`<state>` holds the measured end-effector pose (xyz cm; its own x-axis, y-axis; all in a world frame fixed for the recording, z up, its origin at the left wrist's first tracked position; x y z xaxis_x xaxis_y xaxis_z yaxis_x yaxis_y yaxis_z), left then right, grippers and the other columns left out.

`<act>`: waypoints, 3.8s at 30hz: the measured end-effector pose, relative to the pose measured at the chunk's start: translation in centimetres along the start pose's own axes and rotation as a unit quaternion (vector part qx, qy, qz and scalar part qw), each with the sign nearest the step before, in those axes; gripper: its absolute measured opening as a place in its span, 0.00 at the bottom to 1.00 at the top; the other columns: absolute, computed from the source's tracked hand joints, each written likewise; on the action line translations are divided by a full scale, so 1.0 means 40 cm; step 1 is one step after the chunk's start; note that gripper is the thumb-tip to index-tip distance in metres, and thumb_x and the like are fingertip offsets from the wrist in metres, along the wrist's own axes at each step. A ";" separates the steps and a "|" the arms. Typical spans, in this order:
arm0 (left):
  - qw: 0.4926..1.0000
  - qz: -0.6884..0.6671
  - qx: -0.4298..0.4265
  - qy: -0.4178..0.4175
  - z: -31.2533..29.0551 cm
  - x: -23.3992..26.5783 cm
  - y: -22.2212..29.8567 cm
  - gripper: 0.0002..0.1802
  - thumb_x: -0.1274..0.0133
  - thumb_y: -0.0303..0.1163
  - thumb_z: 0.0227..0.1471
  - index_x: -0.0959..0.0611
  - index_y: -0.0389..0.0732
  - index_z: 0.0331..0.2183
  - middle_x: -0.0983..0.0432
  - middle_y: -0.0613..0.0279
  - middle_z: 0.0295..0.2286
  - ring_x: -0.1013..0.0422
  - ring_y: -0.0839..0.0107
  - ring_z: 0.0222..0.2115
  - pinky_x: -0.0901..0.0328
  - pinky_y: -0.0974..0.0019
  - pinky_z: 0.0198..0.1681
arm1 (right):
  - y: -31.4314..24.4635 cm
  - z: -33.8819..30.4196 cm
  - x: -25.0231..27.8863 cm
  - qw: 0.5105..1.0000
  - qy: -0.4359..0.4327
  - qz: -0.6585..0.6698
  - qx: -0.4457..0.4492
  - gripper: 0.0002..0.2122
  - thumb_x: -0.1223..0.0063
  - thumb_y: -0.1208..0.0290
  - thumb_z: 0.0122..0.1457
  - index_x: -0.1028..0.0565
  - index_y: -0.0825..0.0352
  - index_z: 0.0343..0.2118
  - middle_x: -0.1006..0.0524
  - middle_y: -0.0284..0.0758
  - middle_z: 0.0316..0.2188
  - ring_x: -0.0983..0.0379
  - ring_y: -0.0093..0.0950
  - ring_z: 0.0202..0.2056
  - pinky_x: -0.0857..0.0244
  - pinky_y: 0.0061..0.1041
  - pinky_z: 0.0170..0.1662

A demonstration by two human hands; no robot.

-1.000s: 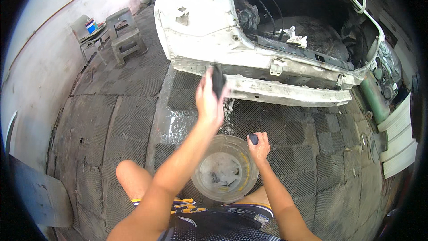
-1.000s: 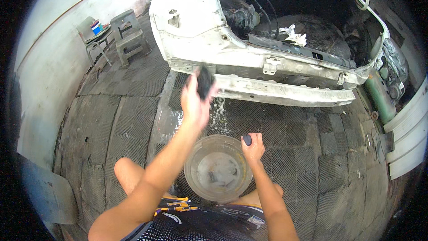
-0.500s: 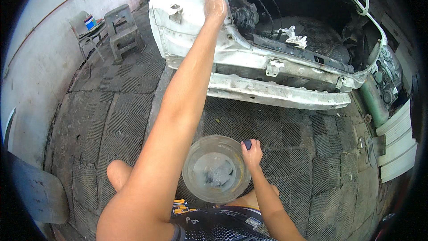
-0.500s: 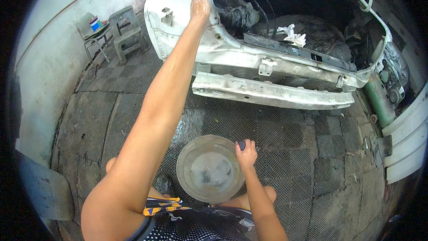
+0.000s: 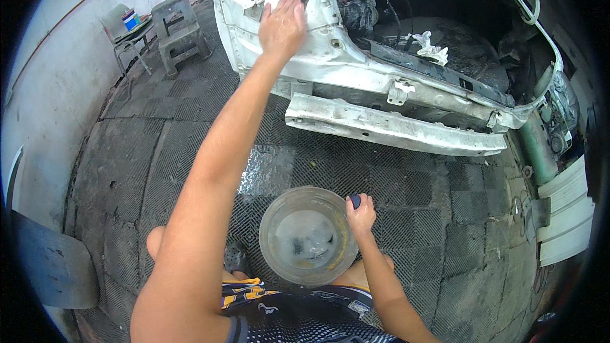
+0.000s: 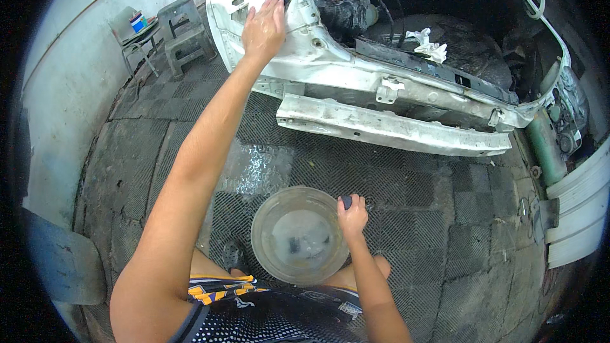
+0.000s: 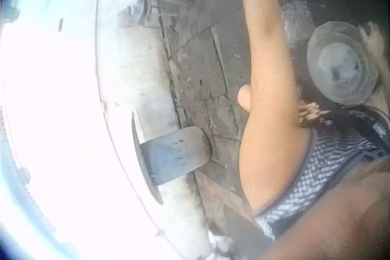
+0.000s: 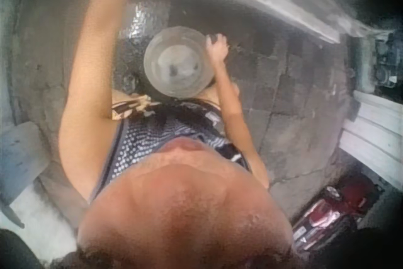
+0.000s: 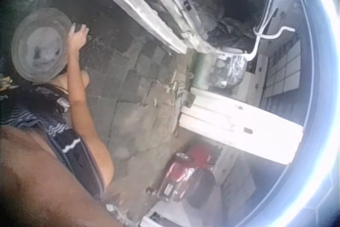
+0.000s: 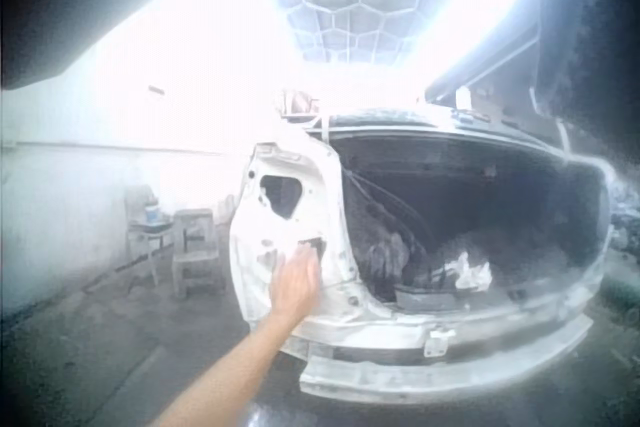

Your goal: The person scrubs a white car part with a dark sponge, repeatedly dipping it into a bucket of water. They work on the front bumper area, moving around the part to clean different sections.

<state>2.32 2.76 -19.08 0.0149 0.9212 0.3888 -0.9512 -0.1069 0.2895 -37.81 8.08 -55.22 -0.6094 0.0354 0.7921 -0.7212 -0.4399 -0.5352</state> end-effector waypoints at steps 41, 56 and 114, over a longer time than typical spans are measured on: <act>0.535 -0.088 0.042 -0.839 -1.713 -0.230 0.136 0.28 0.37 0.44 0.52 0.18 0.40 0.52 0.20 0.50 0.48 0.22 0.53 0.46 0.24 0.49 0.42 | 0.003 -0.004 0.007 0.997 -0.012 0.005 -0.077 0.19 0.40 0.52 0.57 0.24 0.67 0.37 0.22 0.48 0.38 0.21 0.52 0.36 0.27 0.50 0.39; 0.800 -0.288 0.069 -0.522 -0.671 0.069 0.187 0.09 0.34 0.34 0.54 0.13 0.39 0.34 0.16 0.58 0.34 0.20 0.67 0.35 0.27 0.61 0.40 | 0.032 0.008 -0.007 0.993 -0.030 0.033 -0.107 0.21 0.40 0.51 0.58 0.23 0.69 0.37 0.20 0.50 0.36 0.21 0.53 0.37 0.27 0.50 0.42; 0.992 0.001 -0.109 0.056 0.038 0.042 0.149 0.19 0.35 0.42 0.52 0.20 0.34 0.30 0.19 0.44 0.26 0.22 0.42 0.29 0.30 0.47 0.37 | 0.043 0.004 -0.013 0.989 -0.045 0.069 -0.122 0.22 0.42 0.50 0.59 0.23 0.69 0.41 0.21 0.49 0.38 0.19 0.52 0.36 0.25 0.50 0.41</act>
<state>-2.87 3.12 -15.37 -0.0101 0.9582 0.2859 -0.9954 -0.0368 0.0882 -38.66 7.16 -56.49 -0.6837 -0.0957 0.7235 -0.6979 -0.2039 -0.6865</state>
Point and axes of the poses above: each hand's wrist, its own z-axis towards the middle knuckle, its own x-axis out of the back of the hand, y = z × x, the point moved 3 cm from there along z, towards the middle knuckle
